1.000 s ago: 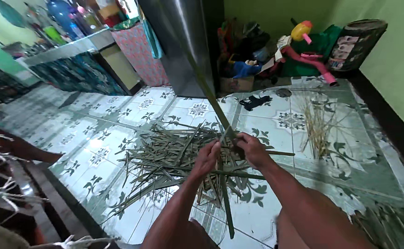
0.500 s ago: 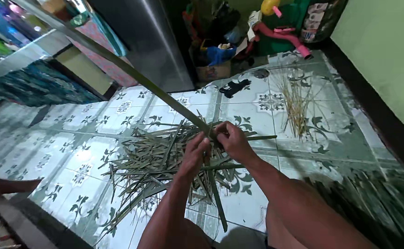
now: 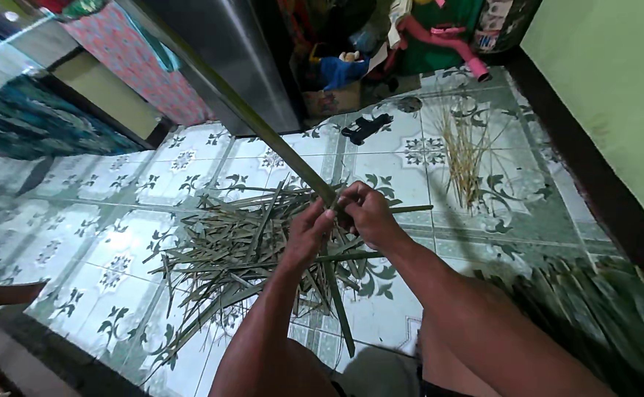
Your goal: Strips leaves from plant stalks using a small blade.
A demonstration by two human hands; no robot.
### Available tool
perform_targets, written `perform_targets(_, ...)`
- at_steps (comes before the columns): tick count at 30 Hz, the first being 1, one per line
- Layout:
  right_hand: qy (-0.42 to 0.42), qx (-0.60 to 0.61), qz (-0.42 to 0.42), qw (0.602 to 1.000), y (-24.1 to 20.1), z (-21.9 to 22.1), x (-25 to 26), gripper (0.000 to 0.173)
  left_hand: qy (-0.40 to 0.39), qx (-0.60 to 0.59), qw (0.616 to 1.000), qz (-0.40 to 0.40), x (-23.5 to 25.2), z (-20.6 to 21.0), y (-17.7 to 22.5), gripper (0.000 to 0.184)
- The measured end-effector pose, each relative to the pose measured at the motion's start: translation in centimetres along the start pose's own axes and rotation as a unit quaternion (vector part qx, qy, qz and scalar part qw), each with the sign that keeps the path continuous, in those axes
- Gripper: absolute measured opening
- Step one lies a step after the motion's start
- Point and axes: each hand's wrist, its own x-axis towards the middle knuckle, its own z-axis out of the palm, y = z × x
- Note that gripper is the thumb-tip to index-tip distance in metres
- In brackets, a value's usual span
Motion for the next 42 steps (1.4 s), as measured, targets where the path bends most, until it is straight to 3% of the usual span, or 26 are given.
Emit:
perform_targets(5, -0.035, 0.085, 0.090, 0.992, -0.8, 0.7, -0.6, 0.009, 0.011, 0.183, 0.982, 0.049, -0.6, -1.5, 0.9, 0.026)
perform_targets(8, -0.054, 0.128, 0.128, 0.982, -0.9, 0.9, -0.7, 0.014, 0.005, 0.229, 0.971, 0.063, -1.0, -2.0, 1.4, 0.027)
perform_targets(17, -0.134, 0.187, 0.146, 0.962, -0.7, 0.8, -1.2, 0.019, 0.023, 0.398, 0.900, 0.178, -1.9, -4.1, 1.1, 0.029)
perform_targets(21, -0.126, 0.139, 0.125, 0.974, -1.1, 0.8, -1.6, 0.012, 0.101, 0.449, 0.864, 0.202, -2.3, -4.6, 1.6, 0.023)
perform_targets(23, -0.130, 0.108, 0.104, 0.980, -1.1, 0.7, -1.8, 0.011, 0.135, 0.453, 0.858, 0.200, -2.3, -5.3, 1.8, 0.027)
perform_targets(28, -0.108, 0.085, 0.081, 0.987, -0.7, 1.0, -1.6, 0.007, 0.078, 0.406, 0.894, 0.175, -2.9, -2.8, 0.3, 0.031)
perform_targets(34, -0.089, 0.015, 0.010, 0.996, -1.0, 0.7, -1.7, 0.008, 0.096, 0.366, 0.907, 0.183, -2.2, -2.3, 0.4, 0.028)
perform_targets(42, -0.140, 0.092, 0.092, 0.982, -1.4, 0.0, -2.0, 0.012, 0.142, 0.380, 0.888, 0.217, -1.7, -3.1, 0.3, 0.026)
